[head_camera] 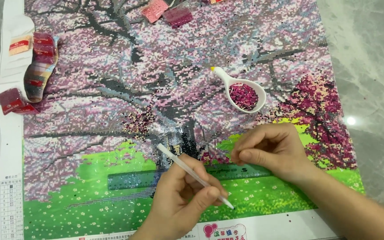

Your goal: Using a stylus tool to pick up small resin diamonds and place them onto a pre-printed sticky canvas to create a mosaic.

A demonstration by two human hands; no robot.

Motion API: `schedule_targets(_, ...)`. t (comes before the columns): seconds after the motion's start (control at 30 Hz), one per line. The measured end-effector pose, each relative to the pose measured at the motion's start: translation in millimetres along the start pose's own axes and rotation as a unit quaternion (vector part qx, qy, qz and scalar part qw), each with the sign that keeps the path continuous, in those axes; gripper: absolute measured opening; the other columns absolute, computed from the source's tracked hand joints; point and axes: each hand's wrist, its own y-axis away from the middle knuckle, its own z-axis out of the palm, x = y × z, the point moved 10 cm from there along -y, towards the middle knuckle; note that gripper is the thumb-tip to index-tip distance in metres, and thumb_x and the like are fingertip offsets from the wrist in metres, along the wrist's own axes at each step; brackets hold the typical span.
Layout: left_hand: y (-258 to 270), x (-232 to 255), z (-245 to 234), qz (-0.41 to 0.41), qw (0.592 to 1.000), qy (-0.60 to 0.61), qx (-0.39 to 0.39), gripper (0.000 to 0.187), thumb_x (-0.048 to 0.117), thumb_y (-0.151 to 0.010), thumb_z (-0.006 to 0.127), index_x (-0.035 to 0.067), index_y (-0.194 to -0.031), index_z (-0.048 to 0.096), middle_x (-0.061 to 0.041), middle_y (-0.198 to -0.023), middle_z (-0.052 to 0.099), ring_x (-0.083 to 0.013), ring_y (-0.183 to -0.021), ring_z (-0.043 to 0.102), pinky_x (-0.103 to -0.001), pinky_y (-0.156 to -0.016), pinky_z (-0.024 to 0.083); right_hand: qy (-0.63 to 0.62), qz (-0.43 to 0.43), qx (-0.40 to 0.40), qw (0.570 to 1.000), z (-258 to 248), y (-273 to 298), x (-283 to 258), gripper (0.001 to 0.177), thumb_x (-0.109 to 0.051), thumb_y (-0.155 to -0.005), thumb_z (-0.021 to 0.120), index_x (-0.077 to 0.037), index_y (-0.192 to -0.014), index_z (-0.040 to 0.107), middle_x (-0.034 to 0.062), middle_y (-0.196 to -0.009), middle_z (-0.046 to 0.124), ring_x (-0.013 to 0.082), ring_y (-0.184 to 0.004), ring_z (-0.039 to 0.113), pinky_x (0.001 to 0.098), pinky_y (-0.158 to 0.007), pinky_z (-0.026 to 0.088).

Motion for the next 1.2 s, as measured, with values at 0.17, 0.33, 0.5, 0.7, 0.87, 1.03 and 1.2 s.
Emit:
schedule_targets(0.17, 3.5, 1.9, -7.0, 0.0, 0.997, 0.074, 0.005, 0.022, 0.015, -0.09, 0.067, 0.006, -0.097, 0.048, -0.02, -0.08, 0.072, -0.0232, -0.067, 0.069, -0.031, -0.063, 0.06, 0.072, 0.001, -0.043, 0.997, 16.9, 3.5, 3.4, 0.008, -0.002, -0.078, 0.075, -0.001, -0.085, 0.071, 0.0161, -0.084, 0.076, 0.0216, -0.08, 0.076, 0.0292, -0.074, 0.063)
schedule_targets(0.33, 7.7, 8.4, -10.6, -0.038, 0.991, 0.127, 0.015, 0.022, 0.013, -0.089, 0.069, 0.005, -0.096, 0.049, -0.02, -0.08, 0.07, -0.0256, -0.072, 0.07, -0.034, -0.066, 0.058, 0.12, -0.023, -0.069, 0.99, 26.4, 2.1, -1.1, 0.007, -0.008, -0.078, 0.075, -0.003, -0.081, 0.071, 0.0138, -0.078, 0.075, 0.0226, -0.074, 0.076, 0.0316, -0.07, 0.062)
schedule_targets(0.5, 3.0, 60.7, -42.9, 0.184, 0.962, -0.193, 0.059, 0.013, 0.015, -0.091, 0.065, 0.007, -0.095, 0.055, -0.01, -0.084, 0.071, -0.0171, -0.073, 0.074, -0.025, -0.061, 0.059, 0.117, -0.023, -0.08, 0.99, 32.1, 0.6, -2.7, 0.005, -0.007, -0.078, 0.074, -0.003, -0.08, 0.071, 0.0122, -0.074, 0.076, 0.0211, -0.068, 0.074, 0.0304, -0.064, 0.061)
schedule_targets(0.7, -3.1, 52.0, -64.0, 0.253, 0.806, -0.525, 0.099, 0.015, 0.026, -0.093, 0.061, 0.012, -0.095, 0.067, 0.002, -0.095, 0.071, -0.0125, -0.066, 0.07, -0.026, -0.051, 0.052, 0.104, -0.011, -0.091, 0.99, 33.6, 0.9, 0.1, 0.005, -0.007, -0.079, 0.074, -0.005, -0.083, 0.073, 0.0096, -0.075, 0.077, 0.0193, -0.067, 0.075, 0.0283, -0.061, 0.064)
schedule_targets(0.87, -13.3, 43.2, -65.2, 0.248, 0.808, -0.528, 0.077, 0.016, 0.021, -0.093, 0.062, 0.008, -0.101, 0.064, -0.002, -0.088, 0.073, -0.0099, -0.051, 0.061, -0.025, -0.044, 0.049, 0.08, -0.005, -0.095, 0.992, 35.2, -0.1, 0.4, 0.006, -0.005, -0.078, 0.075, -0.004, -0.084, 0.074, 0.0098, -0.074, 0.077, 0.0196, -0.065, 0.075, 0.0286, -0.061, 0.065)
schedule_targets(1.03, -18.0, 41.4, -66.5, 0.225, 0.819, -0.524, 0.063, 0.011, 0.018, -0.094, 0.061, 0.009, -0.1, 0.061, -0.001, -0.085, 0.072, -0.0096, -0.044, 0.05, -0.026, -0.041, 0.041, 0.088, -0.005, -0.096, 0.991, 33.8, 0.0, 2.3, 0.007, -0.006, -0.077, 0.076, -0.005, -0.083, 0.073, 0.0088, -0.072, 0.077, 0.0185, -0.063, 0.075, 0.0277, -0.059, 0.065)
schedule_targets(1.2, -18.7, 40.3, -72.0, 0.216, 0.817, -0.528, 0.086, 0.014, 0.022, -0.095, 0.059, 0.009, -0.1, 0.059, 0.002, -0.082, 0.071, -0.0062, -0.042, 0.052, -0.021, -0.037, 0.04, 0.093, 0.002, -0.091, 0.991, 32.6, -0.9, 3.4, 0.007, -0.006, -0.076, 0.077, -0.006, -0.083, 0.073, 0.0082, -0.073, 0.077, 0.0185, -0.063, 0.076, 0.028, -0.059, 0.065)
